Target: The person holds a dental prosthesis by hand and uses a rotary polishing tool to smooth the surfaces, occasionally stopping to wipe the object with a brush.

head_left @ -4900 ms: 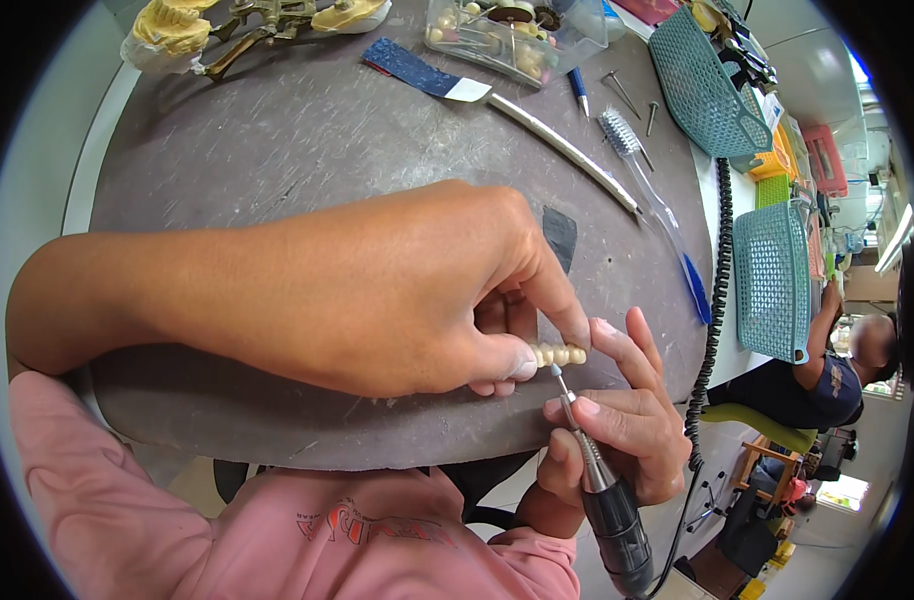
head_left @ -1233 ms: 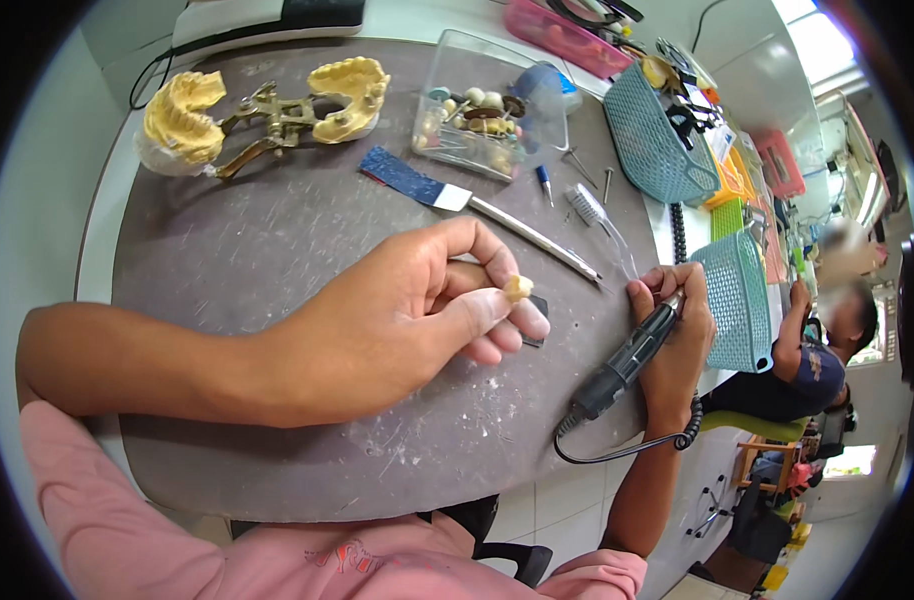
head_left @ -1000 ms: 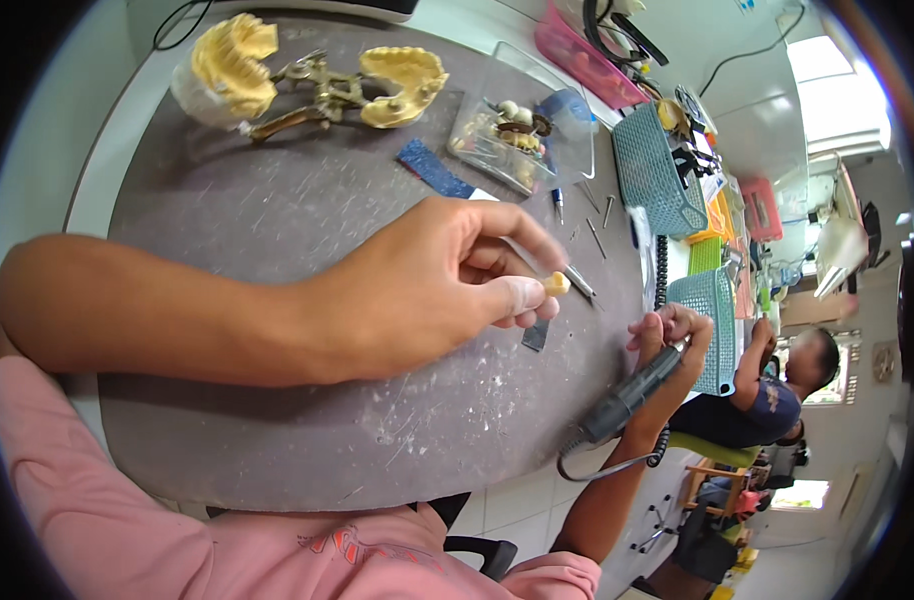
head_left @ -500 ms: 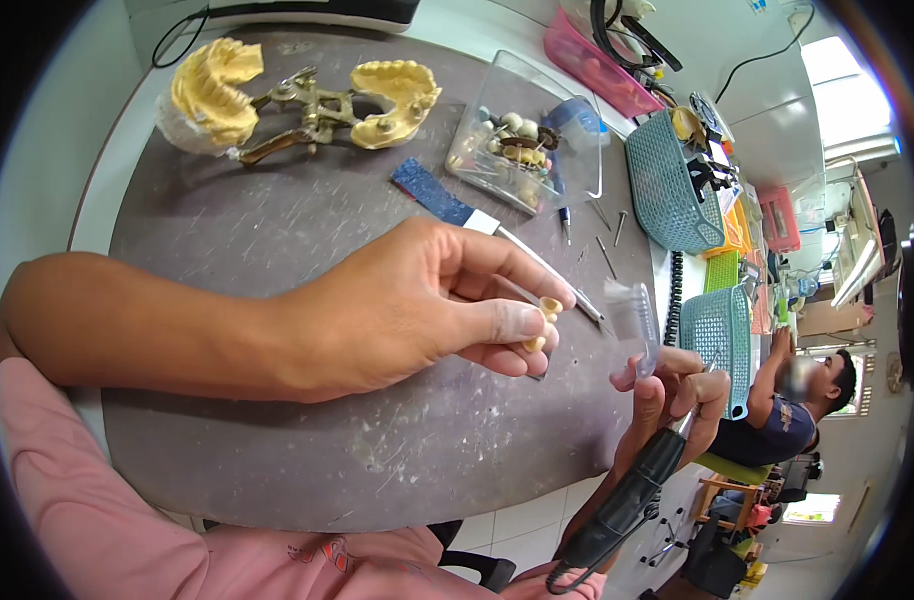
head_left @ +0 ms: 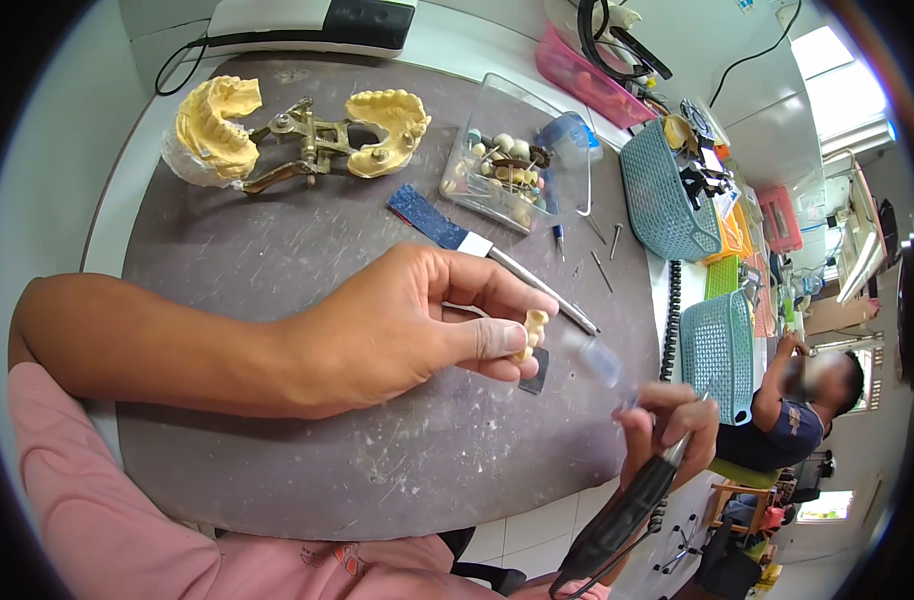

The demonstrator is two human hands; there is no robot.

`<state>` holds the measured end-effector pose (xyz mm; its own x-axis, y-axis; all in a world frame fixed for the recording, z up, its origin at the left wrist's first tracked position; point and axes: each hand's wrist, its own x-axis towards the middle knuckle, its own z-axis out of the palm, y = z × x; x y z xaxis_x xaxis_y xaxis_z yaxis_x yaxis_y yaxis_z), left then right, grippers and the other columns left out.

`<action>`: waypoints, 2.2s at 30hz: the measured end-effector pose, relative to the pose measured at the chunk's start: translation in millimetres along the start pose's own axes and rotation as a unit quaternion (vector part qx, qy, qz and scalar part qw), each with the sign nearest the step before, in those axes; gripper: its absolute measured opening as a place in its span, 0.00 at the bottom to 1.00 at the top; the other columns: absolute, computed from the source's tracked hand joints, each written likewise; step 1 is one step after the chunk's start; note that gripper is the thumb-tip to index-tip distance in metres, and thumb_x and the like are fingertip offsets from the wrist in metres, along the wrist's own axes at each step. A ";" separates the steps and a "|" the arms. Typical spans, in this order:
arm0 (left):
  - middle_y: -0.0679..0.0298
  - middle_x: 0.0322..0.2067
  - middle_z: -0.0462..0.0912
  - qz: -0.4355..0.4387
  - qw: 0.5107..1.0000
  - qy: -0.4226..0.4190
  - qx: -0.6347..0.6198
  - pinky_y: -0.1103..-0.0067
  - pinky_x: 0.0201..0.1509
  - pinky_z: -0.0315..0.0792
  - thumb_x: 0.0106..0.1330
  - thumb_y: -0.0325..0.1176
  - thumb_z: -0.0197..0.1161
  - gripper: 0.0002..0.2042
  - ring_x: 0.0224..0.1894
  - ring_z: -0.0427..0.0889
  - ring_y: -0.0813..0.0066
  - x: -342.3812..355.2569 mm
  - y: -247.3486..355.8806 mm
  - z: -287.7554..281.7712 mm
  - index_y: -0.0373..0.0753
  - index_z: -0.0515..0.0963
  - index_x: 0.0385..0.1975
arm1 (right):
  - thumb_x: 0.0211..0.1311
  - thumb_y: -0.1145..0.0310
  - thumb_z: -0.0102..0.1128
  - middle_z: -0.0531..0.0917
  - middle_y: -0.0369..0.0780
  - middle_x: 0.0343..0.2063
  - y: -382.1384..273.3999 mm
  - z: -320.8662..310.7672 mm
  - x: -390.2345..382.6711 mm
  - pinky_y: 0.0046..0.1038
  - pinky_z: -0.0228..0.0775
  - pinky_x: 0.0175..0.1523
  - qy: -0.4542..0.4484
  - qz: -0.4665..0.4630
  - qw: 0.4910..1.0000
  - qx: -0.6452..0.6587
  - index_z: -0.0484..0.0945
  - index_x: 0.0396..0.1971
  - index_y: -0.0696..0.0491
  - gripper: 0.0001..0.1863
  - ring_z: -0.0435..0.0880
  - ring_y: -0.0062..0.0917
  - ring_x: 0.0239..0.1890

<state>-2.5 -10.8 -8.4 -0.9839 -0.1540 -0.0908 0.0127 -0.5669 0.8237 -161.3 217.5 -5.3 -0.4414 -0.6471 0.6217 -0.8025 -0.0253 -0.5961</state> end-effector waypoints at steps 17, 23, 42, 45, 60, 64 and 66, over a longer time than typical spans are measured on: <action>0.57 0.40 0.80 0.027 0.998 -0.023 0.056 0.80 0.52 0.79 0.67 0.24 0.60 0.11 0.43 0.83 0.72 0.4 -10.9 -7.7 0.28 0.74 0.47 | 0.51 0.76 0.74 0.85 0.42 0.25 -15.3 13.1 16.1 0.19 0.71 0.34 0.016 0.081 0.995 -0.053 0.61 0.22 0.52 0.23 0.79 0.17 0.25; 0.59 0.41 0.80 0.019 0.996 -0.013 0.092 0.80 0.52 0.79 0.66 0.24 0.60 0.11 0.43 0.83 0.73 -3.1 -9.2 -8.1 0.29 0.74 0.47 | 0.49 0.73 0.77 0.85 0.42 0.23 -10.6 -1.3 -2.0 0.19 0.70 0.32 -0.089 0.051 0.994 -0.045 0.62 0.22 0.51 0.24 0.80 0.18 0.24; 0.57 0.44 0.83 -0.102 0.985 -0.079 0.113 0.80 0.53 0.77 0.66 0.25 0.62 0.19 0.44 0.83 0.77 -3.8 5.2 -2.5 0.30 0.73 0.56 | 0.56 0.71 0.72 0.86 0.40 0.29 53.0 3.4 45.5 0.22 0.72 0.37 0.014 0.118 0.980 -0.159 0.63 0.22 0.54 0.20 0.81 0.19 0.29; 0.56 0.44 0.83 -0.077 0.983 -0.095 0.135 0.81 0.52 0.77 0.67 0.26 0.62 0.19 0.44 0.83 0.76 -5.9 4.1 -4.1 0.29 0.72 0.57 | 0.59 0.62 0.71 0.85 0.43 0.35 50.6 1.8 41.0 0.26 0.72 0.47 0.079 0.069 0.984 -0.145 0.63 0.24 0.54 0.22 0.81 0.24 0.37; 0.66 0.37 0.79 -0.130 0.977 -0.145 0.089 0.86 0.45 0.72 0.68 0.27 0.61 0.20 0.38 0.77 0.85 -26.1 -12.4 12.7 0.27 0.71 0.58 | 0.50 0.79 0.63 0.78 0.42 0.24 -46.4 56.4 -43.0 0.24 0.73 0.30 0.129 -0.026 0.975 0.180 0.72 0.34 0.57 0.12 0.80 0.26 0.24; 0.66 0.37 0.79 -0.141 0.975 -0.144 0.091 0.86 0.46 0.72 0.68 0.27 0.61 0.20 0.39 0.76 0.86 -27.3 -10.9 14.3 0.27 0.71 0.58 | 0.48 0.78 0.68 0.79 0.42 0.21 -44.4 64.4 -45.3 0.25 0.76 0.29 0.149 -0.053 0.983 0.095 0.73 0.31 0.57 0.12 0.84 0.30 0.25; 0.66 0.39 0.79 -0.157 0.975 -0.136 0.081 0.86 0.47 0.72 0.67 0.26 0.61 0.20 0.40 0.76 0.86 -28.5 -8.5 15.0 0.27 0.71 0.58 | 0.48 0.75 0.72 0.80 0.42 0.18 -44.0 65.2 -45.5 0.30 0.80 0.30 0.138 -0.051 0.986 0.084 0.73 0.28 0.57 0.13 0.86 0.33 0.26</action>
<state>22.8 10.6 -4.4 -0.9460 0.2390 -0.2191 -0.3032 -0.4127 0.8589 -79.7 198.4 -40.5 -0.4719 -0.4038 0.7838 -0.7809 -0.2213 -0.5842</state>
